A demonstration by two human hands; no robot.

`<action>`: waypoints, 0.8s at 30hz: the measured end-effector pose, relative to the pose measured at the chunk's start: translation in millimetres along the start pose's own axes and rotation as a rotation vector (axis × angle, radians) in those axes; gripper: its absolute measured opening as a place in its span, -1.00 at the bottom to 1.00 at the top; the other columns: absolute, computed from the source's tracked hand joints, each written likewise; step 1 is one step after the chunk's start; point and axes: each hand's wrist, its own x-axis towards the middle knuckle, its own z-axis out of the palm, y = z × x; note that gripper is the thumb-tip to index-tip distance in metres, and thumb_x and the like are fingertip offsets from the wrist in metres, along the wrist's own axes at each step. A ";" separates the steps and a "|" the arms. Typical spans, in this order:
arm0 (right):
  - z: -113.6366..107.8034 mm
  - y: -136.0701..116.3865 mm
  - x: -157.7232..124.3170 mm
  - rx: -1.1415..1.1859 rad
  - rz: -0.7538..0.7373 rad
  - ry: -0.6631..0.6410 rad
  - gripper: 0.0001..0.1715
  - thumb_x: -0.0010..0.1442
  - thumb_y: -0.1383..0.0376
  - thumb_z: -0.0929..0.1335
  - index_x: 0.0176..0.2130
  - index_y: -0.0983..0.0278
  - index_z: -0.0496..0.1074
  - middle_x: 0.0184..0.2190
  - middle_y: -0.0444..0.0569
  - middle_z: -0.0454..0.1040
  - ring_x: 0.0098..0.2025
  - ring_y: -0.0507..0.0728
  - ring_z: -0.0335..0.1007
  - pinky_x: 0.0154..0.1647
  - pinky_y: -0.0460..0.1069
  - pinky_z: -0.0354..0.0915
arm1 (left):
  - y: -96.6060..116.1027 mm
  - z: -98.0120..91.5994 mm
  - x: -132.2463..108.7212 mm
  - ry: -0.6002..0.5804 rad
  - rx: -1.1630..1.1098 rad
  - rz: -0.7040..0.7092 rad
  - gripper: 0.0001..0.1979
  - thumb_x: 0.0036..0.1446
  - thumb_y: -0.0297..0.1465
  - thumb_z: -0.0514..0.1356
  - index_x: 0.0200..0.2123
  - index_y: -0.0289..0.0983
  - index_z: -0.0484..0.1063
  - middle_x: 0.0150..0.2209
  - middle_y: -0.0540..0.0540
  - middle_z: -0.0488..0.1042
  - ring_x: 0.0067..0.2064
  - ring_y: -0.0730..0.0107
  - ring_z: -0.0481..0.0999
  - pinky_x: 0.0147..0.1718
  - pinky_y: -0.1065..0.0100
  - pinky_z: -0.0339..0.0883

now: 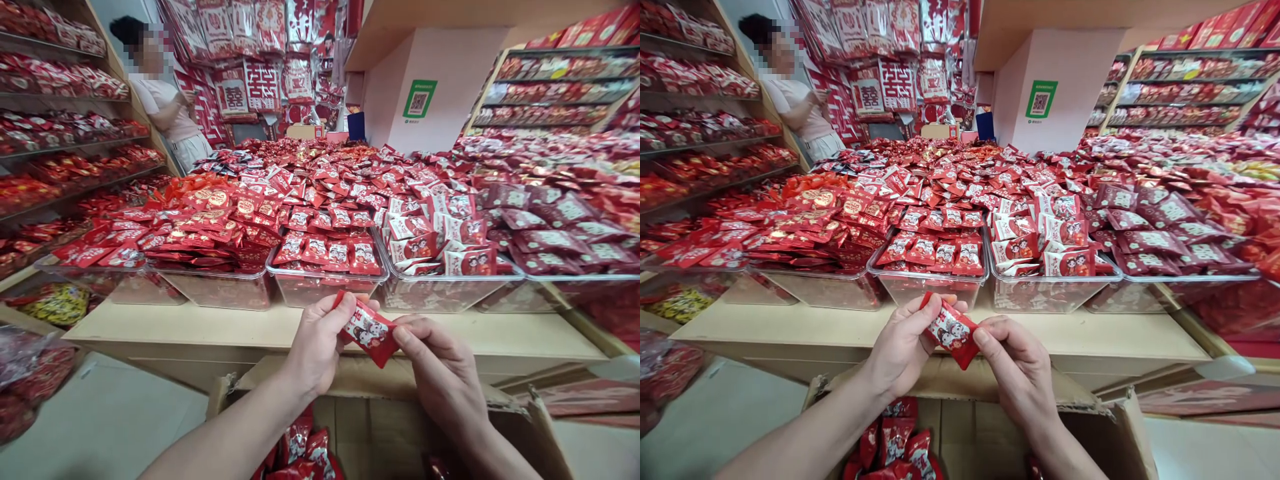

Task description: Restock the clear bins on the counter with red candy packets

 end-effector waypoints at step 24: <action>-5.4 11.2 -0.3 0.189 0.305 -0.070 -0.85 0.02 0.23 0.40 -0.33 0.21 0.47 -0.35 -0.07 0.48 -0.28 0.07 0.41 -0.27 -0.12 0.37 | 5.0 -2.7 -13.5 -0.132 0.433 0.077 -0.51 -0.15 -0.52 0.28 -0.10 -0.26 0.22 -0.37 0.03 0.40 -0.40 0.55 0.36 -0.36 0.47 0.26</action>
